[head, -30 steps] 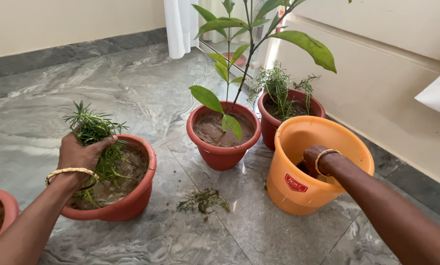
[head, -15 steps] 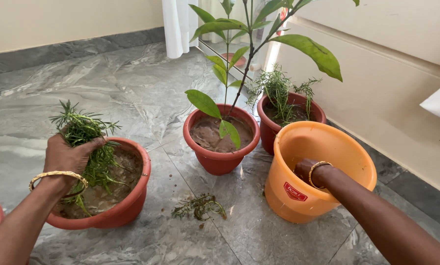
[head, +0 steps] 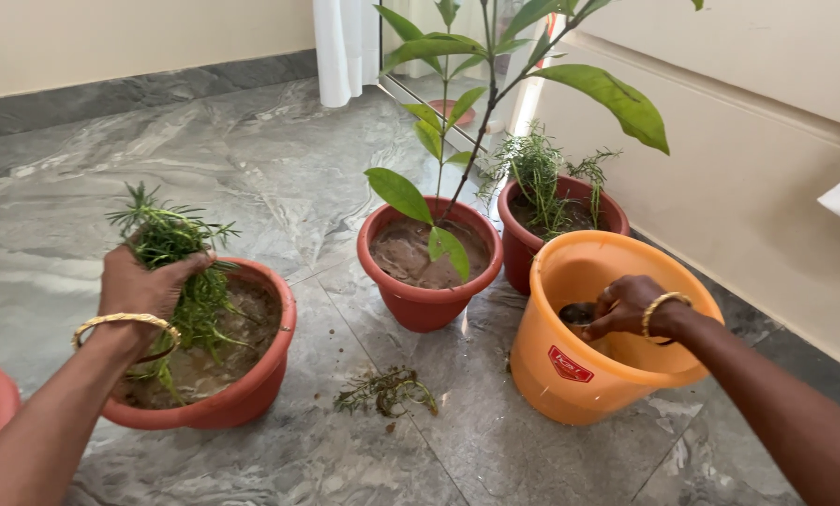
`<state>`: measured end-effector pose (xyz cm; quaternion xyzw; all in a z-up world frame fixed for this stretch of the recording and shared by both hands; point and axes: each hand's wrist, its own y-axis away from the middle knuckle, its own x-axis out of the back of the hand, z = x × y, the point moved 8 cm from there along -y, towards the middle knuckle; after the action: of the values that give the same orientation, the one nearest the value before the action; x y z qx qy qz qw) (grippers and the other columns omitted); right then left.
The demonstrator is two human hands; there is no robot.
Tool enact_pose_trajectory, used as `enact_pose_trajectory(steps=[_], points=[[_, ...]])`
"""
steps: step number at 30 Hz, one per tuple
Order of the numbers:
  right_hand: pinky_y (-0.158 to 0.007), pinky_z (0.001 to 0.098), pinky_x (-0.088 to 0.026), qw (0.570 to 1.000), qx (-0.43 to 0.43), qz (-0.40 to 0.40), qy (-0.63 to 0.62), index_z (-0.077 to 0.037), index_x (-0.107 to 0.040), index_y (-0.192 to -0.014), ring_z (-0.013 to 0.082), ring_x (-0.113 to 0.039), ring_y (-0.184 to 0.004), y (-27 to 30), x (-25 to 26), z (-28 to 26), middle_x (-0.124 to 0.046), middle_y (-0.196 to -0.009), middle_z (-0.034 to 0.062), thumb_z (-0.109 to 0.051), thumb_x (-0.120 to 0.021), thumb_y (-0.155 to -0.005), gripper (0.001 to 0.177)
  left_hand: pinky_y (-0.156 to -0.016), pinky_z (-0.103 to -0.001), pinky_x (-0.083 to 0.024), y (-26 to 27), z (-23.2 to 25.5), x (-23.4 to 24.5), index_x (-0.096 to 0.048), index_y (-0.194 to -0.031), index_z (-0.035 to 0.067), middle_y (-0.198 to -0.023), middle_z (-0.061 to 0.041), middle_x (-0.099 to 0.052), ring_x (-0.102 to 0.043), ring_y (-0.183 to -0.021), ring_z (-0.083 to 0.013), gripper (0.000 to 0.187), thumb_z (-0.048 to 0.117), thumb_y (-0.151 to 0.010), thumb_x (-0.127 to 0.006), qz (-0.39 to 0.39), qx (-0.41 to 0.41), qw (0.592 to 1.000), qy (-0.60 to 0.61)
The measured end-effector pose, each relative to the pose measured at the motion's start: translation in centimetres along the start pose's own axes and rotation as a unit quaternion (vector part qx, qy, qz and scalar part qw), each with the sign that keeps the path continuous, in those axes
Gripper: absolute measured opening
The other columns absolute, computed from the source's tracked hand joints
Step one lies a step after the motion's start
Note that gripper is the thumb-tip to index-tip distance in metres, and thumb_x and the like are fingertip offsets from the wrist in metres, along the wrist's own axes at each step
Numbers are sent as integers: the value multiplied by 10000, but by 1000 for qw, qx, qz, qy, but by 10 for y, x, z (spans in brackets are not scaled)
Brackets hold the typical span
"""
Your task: The person waters a potted rosemary plant using a small metal cup to scoop water from an orange bucket. They then move to a second potted plant and press the soil around its base with their hands.
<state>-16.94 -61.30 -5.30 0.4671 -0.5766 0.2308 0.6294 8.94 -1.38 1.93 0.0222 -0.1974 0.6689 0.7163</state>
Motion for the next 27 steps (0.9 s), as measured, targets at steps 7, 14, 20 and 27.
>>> enact_pose_trajectory(steps=[7,14,20,27], points=[[-754,357,-548,976,-10,88,-201,-69,-811,-733,166,-699,-794,38,42,13,-784,-792,74,-331,-951,-623,317,-632,-370,-556,1,-2,5,-719,-982,-18,-882,-114,-748,-682,-727,-183,257,132,-821,-851,12,26,999,-20],[-755,360,-535,949,40,116,-291,-23,-784,-718,177,-671,-808,68,96,-12,-758,-834,72,-188,-960,-608,265,-632,-376,-560,1,-7,8,-704,-989,-40,-893,-142,-743,-692,-722,-212,323,149,-795,-880,25,55,998,-34],[-757,370,-550,946,143,109,-270,26,-774,-627,168,-685,-853,107,147,-105,-772,-898,73,-180,-945,-621,268,-684,-407,-593,-11,-33,12,-647,-1070,-87,-951,-189,-729,-712,-791,-263,548,254,-737,-916,46,67,995,-50],[-678,377,-529,927,253,158,-227,-13,-748,-701,196,-669,-764,140,180,-258,-747,-867,88,-242,-933,-650,299,-711,-386,-596,-12,-46,14,-660,-1081,-62,-969,-170,-749,-728,-819,-253,523,236,-719,-893,47,59,997,0]])
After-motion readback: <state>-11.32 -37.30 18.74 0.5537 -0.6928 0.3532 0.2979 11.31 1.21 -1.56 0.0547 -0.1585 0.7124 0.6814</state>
